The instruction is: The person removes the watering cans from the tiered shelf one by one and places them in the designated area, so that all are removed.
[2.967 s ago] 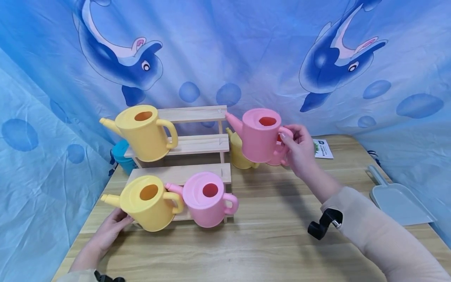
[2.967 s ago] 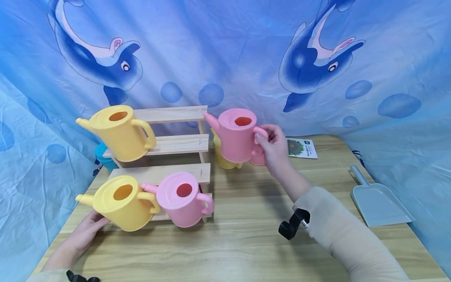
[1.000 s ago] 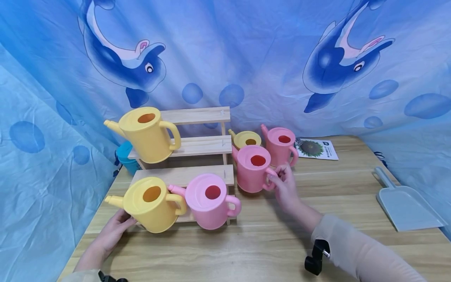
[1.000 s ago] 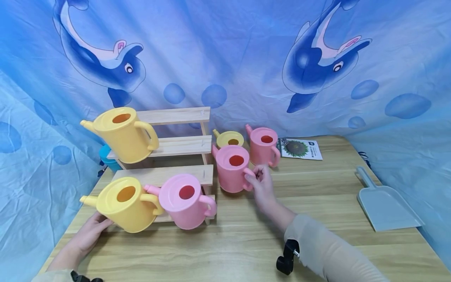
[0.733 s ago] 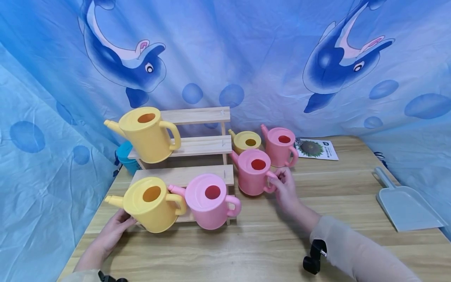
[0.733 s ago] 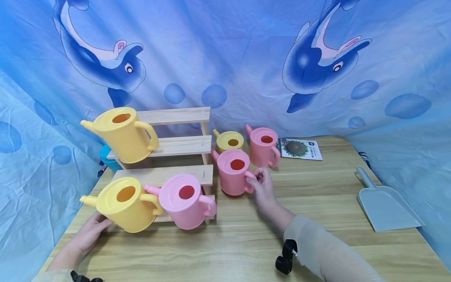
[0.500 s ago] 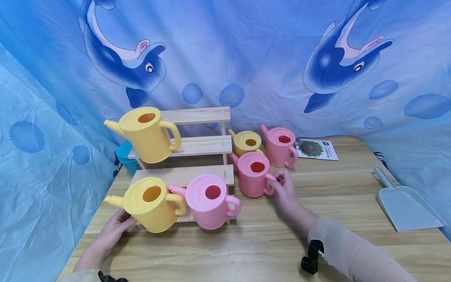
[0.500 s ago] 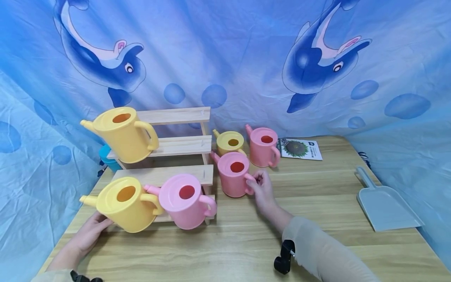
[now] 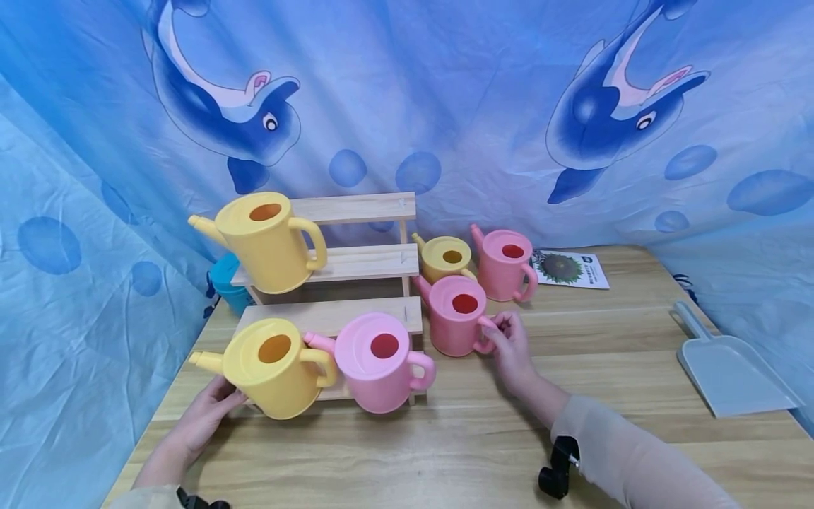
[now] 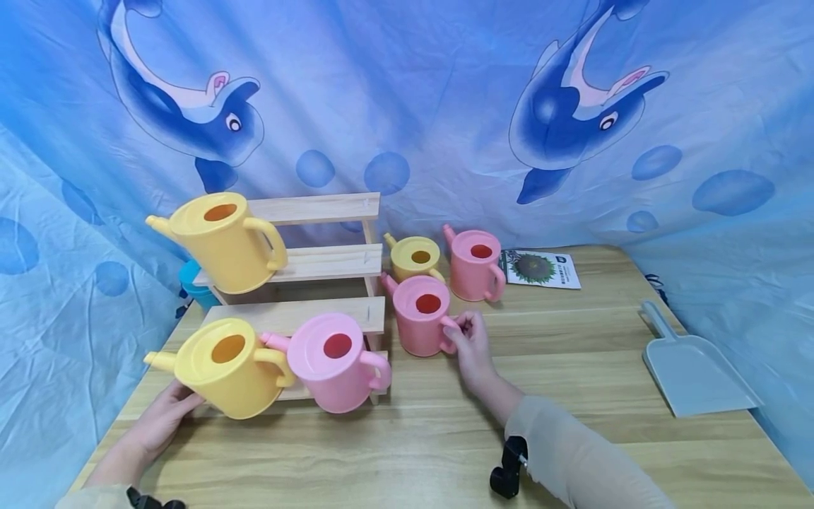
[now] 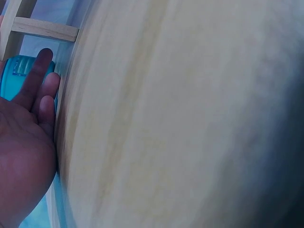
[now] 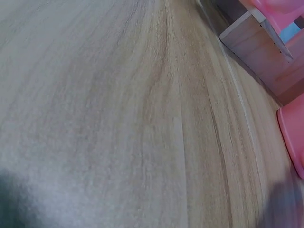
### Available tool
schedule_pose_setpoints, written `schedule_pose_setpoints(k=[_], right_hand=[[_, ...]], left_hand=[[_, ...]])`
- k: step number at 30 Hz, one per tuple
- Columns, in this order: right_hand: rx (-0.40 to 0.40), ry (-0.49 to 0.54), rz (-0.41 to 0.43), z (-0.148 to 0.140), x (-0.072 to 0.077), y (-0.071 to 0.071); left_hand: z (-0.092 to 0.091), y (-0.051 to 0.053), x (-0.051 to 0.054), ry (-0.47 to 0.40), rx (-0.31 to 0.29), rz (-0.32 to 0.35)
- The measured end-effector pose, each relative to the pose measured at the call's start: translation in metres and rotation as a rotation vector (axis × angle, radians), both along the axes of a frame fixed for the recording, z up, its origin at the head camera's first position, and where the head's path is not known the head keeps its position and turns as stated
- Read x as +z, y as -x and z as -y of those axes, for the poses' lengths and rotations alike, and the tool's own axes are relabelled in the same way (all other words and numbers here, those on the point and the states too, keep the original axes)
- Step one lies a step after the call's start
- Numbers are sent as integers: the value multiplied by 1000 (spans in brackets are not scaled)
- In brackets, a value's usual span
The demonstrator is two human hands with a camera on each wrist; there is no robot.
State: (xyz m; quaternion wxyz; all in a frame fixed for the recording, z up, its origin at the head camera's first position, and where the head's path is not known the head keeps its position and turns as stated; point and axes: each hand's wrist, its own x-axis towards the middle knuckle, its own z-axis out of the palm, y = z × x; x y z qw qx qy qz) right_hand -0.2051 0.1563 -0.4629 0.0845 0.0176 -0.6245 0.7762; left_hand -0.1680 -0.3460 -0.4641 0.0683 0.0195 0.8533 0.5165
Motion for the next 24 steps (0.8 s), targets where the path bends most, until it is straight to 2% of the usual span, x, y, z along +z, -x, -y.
schedule_pose_setpoints(k=[8,12,18,24], right_hand=[[6,-14,65,5,2,2],[1,-30,51,4,0,1],[4,-63,47,2,1,0],[-48,-8,40,-1,12,3]], left_hand=[[2,1,0,21,-1,16],[1,0,0,4,0,8],[0,1,1,39,-4,16],[0,0,1,23,-10,13]])
